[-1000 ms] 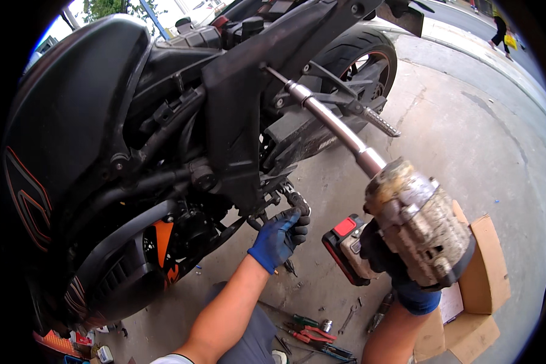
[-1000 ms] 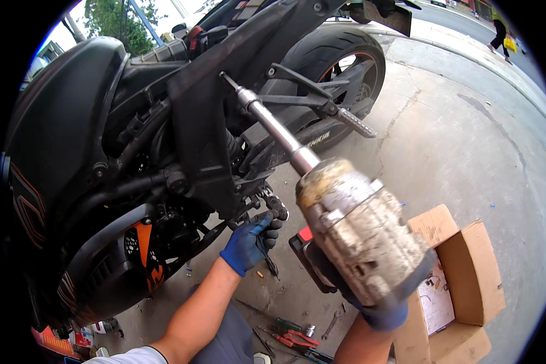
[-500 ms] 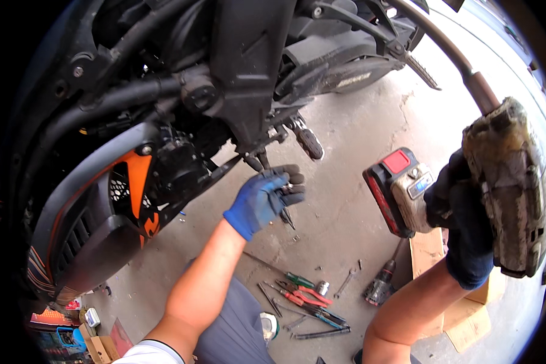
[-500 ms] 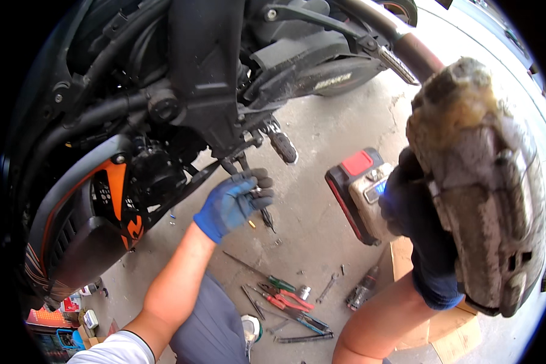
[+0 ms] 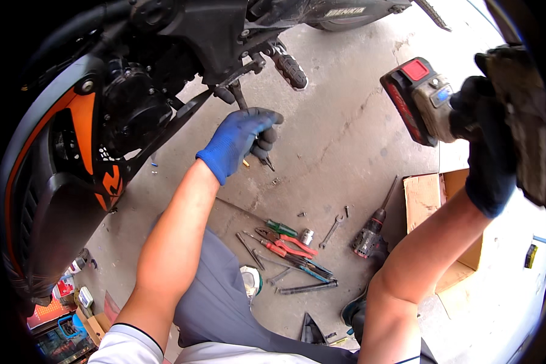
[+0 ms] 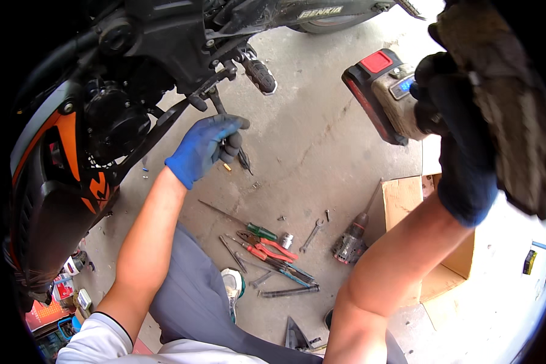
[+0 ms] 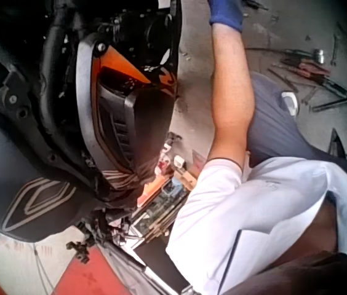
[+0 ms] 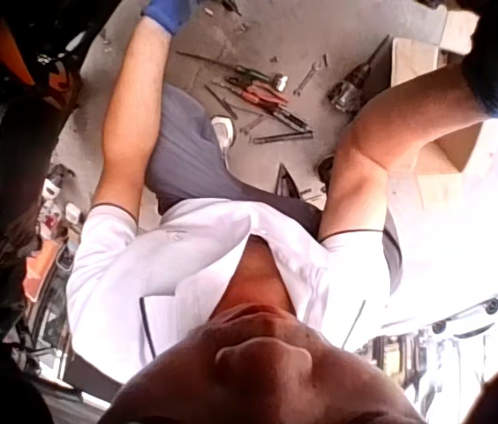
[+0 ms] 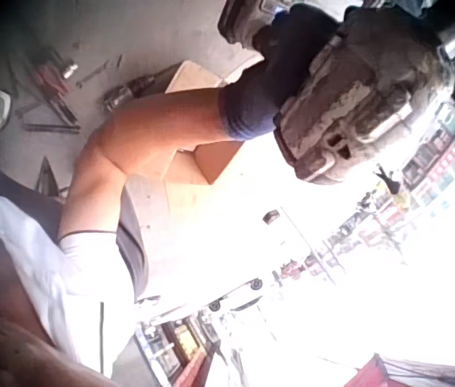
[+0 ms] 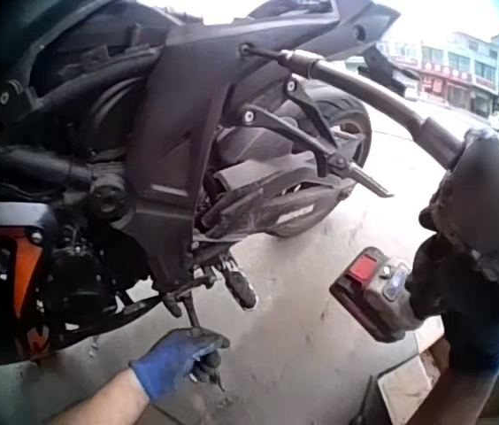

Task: The person uses a cordless impact wrench to remove bolts from the motorcycle's frame and side panels. They then detach and remove the motorcycle's fuel tank, placing it aside.

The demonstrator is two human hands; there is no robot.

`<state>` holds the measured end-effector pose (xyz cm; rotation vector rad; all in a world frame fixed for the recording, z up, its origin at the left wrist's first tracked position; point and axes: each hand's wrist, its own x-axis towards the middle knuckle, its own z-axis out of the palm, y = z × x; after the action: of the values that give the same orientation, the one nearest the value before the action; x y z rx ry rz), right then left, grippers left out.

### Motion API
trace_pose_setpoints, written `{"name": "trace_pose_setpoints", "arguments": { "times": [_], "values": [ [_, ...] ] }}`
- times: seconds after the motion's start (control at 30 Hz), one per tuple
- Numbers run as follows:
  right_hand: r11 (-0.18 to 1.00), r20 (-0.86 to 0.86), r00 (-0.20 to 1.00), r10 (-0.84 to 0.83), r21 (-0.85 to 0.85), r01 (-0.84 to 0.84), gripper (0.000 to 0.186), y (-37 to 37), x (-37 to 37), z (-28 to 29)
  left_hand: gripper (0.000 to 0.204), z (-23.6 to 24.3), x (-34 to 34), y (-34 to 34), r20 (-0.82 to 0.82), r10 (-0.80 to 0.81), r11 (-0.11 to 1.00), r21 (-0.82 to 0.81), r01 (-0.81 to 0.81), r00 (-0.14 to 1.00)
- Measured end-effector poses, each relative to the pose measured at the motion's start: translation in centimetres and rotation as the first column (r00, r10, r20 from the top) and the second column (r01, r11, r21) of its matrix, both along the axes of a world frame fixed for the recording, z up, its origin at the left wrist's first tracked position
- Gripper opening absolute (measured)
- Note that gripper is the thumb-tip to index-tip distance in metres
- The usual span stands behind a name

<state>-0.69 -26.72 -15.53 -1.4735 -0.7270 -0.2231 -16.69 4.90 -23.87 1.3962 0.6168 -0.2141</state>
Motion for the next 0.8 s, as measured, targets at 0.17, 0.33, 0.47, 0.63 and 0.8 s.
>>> {"name": "trace_pose_setpoints", "arguments": {
  "times": [0.17,0.33,0.47,0.63,0.8],
  "values": [
    [0.986,-0.095,0.984,0.150,0.090,-0.142,0.051,-0.7,-2.6,1.7,0.029,-1.6,0.0,-2.0,-0.269,-0.335,0.849,0.328,0.413,0.903],
    [0.878,-0.136,0.899,0.417,0.317,-0.359,0.061,-1.9,-4.1,0.5,0.025,-4.9,-0.2,-2.6,-0.287,-0.549,0.684,0.386,0.619,0.785],
    [0.875,-0.487,0.825,0.286,0.484,-0.017,0.049,-1.6,-9.4,-4.3,0.026,-6.0,0.4,-3.5,-0.343,-0.576,0.632,0.389,0.670,0.742],
    [0.945,-0.879,0.453,0.147,0.261,0.199,0.039,-2.8,-14.7,-11.4,0.028,-8.5,2.1,-7.5,-0.321,-0.720,0.417,0.509,0.753,0.616],
    [0.966,-0.730,0.658,0.185,0.260,0.016,0.048,-3.3,-17.0,-14.5,0.030,-10.4,4.0,-11.3,-0.455,-0.685,0.382,0.442,0.812,0.570]
  ]
}}
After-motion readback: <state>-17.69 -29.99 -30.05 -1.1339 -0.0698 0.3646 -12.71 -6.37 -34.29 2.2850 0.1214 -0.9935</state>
